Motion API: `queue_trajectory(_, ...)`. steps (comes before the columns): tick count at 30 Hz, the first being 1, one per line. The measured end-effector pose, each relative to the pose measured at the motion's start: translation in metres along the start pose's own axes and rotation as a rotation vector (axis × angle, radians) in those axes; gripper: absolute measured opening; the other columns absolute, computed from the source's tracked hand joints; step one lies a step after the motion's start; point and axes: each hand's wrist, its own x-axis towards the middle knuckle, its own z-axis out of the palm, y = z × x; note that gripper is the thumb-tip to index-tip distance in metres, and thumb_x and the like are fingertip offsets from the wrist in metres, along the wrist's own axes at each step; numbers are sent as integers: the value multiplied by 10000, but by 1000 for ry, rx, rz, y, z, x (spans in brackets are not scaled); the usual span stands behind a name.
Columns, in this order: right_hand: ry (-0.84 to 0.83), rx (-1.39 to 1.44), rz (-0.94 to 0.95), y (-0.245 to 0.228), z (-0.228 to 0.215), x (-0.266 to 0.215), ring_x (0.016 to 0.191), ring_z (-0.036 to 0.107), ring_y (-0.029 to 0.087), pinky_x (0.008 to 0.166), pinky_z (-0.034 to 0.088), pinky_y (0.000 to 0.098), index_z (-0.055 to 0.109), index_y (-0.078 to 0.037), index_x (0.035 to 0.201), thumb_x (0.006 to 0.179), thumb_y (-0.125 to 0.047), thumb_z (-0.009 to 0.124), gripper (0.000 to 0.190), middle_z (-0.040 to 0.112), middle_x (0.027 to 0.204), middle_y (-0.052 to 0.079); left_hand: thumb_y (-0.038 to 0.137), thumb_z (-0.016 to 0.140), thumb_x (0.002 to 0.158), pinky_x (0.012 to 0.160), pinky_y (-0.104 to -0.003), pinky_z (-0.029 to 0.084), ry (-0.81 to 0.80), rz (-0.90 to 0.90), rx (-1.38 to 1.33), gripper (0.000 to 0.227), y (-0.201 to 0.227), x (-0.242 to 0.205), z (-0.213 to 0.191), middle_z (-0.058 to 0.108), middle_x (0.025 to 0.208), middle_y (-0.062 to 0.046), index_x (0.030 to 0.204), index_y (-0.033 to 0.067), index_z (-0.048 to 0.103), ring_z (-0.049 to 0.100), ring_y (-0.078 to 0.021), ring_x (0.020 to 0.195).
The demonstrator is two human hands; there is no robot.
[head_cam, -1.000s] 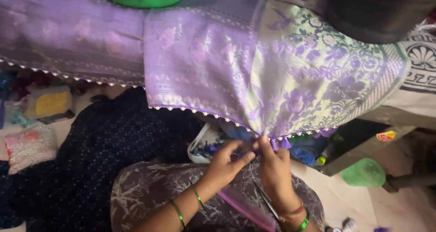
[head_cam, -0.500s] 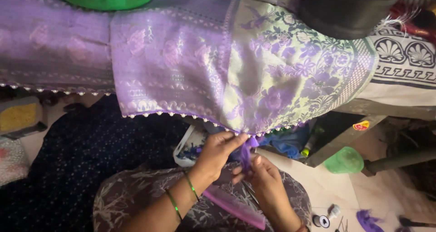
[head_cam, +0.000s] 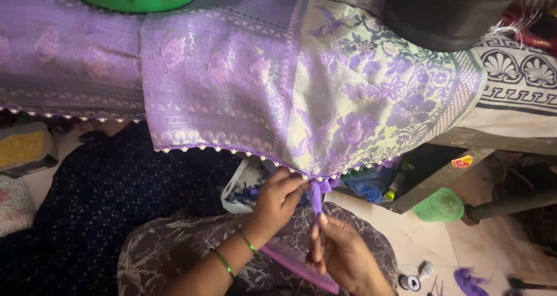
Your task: Attaching and trimming decorative tassels on the edge of a purple and silver fabric.
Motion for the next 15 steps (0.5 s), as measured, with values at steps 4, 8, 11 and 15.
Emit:
queue_trajectory(4,139,-75,40,24,6,1,504,648,231,629,561,388,665,20,993,1027,-286,487,356,690,644,122,3,656,906,821,-383,530,29,165,266,162,17,7,-5,681,1003,-138,1060,-2,704,669,-305,946)
queue_trajectory(8,349,-648,-292,67,-33,0,614,697,203,632,598,364,681,12,1103,979,-258,545,327,705,685,107,31,679,931,832,-421,514,67,235,318,98,23,12,-8,677,1004,-152,1021,-6,681,649,-347,949)
queue_trajectory(11,161,-561,-141,76,-40,-8,511,676,234,586,572,362,659,20,1026,1022,-272,506,330,676,585,128,40,671,942,796,-404,516,48,171,303,67,20,7,-2,687,944,-143,984,-11,684,654,-320,903)
queue_trajectory(15,-257,195,19,82,-37,-1,517,613,216,628,550,391,600,26,1036,1117,-244,490,303,623,625,95,71,614,977,732,-343,542,1,-183,-29,113,13,-3,13,730,894,-93,989,-5,696,682,-211,822)
